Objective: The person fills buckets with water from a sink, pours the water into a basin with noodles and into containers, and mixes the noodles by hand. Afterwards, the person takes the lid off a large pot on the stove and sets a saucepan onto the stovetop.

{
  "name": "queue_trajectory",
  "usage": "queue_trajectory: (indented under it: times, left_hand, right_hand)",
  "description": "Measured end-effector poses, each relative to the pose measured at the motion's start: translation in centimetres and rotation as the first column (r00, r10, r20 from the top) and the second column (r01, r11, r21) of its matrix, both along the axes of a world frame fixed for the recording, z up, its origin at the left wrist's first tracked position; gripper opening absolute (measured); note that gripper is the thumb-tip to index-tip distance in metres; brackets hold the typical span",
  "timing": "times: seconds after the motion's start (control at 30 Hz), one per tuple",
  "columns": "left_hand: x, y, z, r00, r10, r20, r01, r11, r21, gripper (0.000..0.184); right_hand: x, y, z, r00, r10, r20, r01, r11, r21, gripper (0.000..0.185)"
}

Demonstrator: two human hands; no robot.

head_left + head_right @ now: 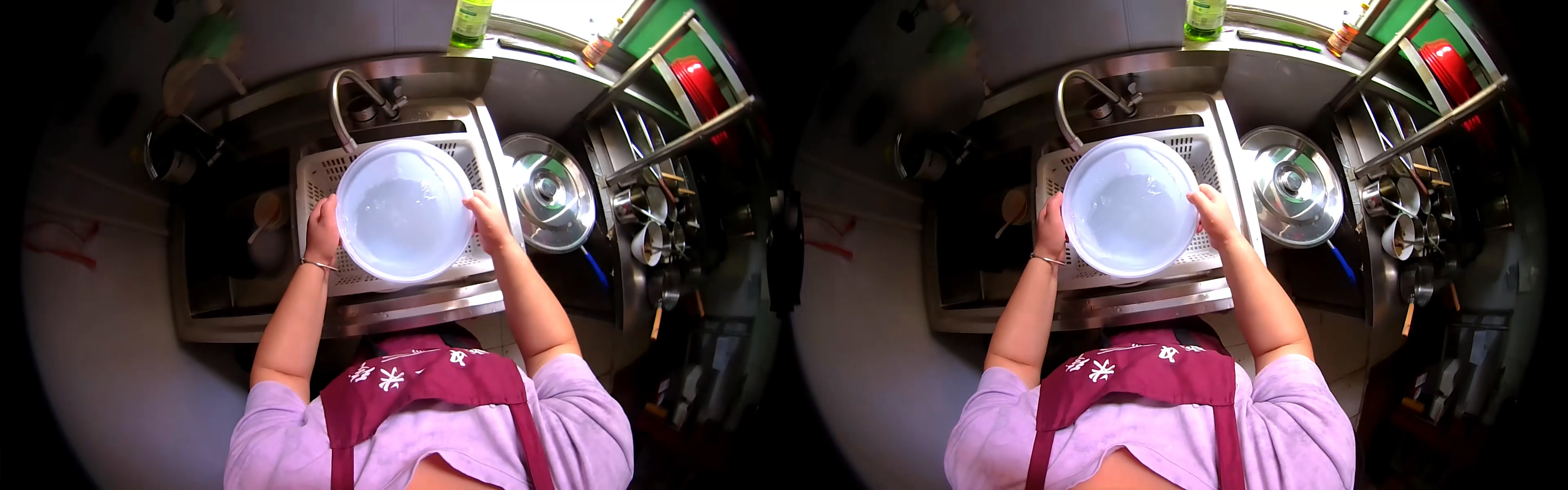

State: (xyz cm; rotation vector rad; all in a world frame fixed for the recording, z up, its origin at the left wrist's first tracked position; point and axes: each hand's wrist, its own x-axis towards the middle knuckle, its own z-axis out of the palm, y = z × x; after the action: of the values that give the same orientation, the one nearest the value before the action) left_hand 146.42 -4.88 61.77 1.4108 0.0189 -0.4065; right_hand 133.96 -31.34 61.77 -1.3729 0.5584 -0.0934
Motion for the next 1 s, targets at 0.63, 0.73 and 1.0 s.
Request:
queue_trajectory:
  times: [0.63,0.73,1.0]
  left_hand:
    - [-15.8,-10.6,19.9,0.552,-0.816,0.172,0.81,0.476,-0.344,0.039]
    - [-21.1,-14.3,20.5,0.421,-0.897,0.133,0.867,0.355,-0.35,0.035]
    - [-39.0,-27.2,17.3,0.035,-0.999,-0.009,0.951,0.036,-0.307,0.026]
  right_hand:
    - [-31.8,-0.7,16.7,0.762,-0.527,0.376,0.491,0.849,0.196,0.027]
    - [-39.2,0.3,17.7,0.686,-0.609,0.399,0.584,0.787,0.198,0.026]
    - [-59.9,0.7,19.4,0.396,-0.876,0.274,0.888,0.442,0.129,0.029]
